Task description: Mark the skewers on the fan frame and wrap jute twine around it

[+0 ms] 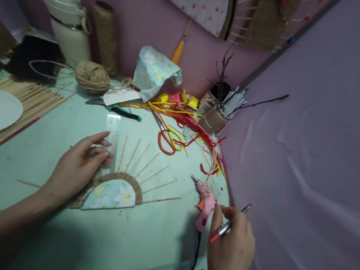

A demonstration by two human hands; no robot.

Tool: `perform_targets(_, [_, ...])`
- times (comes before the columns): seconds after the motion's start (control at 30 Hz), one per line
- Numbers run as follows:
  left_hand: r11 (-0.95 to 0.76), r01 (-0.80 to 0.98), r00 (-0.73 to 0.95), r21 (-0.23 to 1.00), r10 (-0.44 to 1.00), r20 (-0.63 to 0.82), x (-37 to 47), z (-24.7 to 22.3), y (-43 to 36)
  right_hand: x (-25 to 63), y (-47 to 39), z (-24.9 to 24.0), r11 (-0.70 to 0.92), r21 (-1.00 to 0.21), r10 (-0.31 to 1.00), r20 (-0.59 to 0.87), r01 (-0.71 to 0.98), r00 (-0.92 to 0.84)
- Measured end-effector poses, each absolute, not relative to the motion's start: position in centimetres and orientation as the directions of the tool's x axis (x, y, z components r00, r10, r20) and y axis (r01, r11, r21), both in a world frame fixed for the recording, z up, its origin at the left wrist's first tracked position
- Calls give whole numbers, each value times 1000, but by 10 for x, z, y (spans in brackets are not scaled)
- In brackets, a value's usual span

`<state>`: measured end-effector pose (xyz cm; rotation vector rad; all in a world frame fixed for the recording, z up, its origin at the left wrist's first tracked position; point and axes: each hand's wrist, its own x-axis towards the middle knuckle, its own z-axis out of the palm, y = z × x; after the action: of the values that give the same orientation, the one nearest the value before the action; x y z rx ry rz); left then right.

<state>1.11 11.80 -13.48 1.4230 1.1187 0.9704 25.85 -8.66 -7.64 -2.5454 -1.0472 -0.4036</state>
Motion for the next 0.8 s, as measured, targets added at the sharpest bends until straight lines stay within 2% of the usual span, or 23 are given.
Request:
perform_targets(0.1, [-1, 113, 236, 994, 971, -25, 11, -135, 118, 267, -98, -80, -760, -125, 613, 186, 637, 768])
perform_targets(0.23, [18, 101, 216, 995, 976, -39, 10, -133, 118, 257, -98, -102, -771, -99, 620, 111, 629, 777])
perform_targets(0.3, [28, 90, 205, 996, 978, -46, 9, -132, 119, 253, -100, -107, -749, -102, 645, 112, 655, 756])
perform_targets(0.4, [30, 71, 214, 997, 976, -44, 8, -131, 118, 253, -106, -107, -747, -101, 630, 207, 657, 749])
perform_targets(0.53, [17, 69, 222, 997, 974, -32, 6, -132, 117, 256, -111, -106, -751, -100, 637, 156, 653, 755])
perform_targets(0.7, [-9, 120, 240, 993, 971, -20, 5, -134, 117, 256, -107, -108, -761, -92, 621, 178, 642, 763])
perform_targets(0.8, [-36, 153, 261, 988, 965, -5, 5, -135, 117, 246, -94, -104, -715, -160, 625, 290, 680, 725])
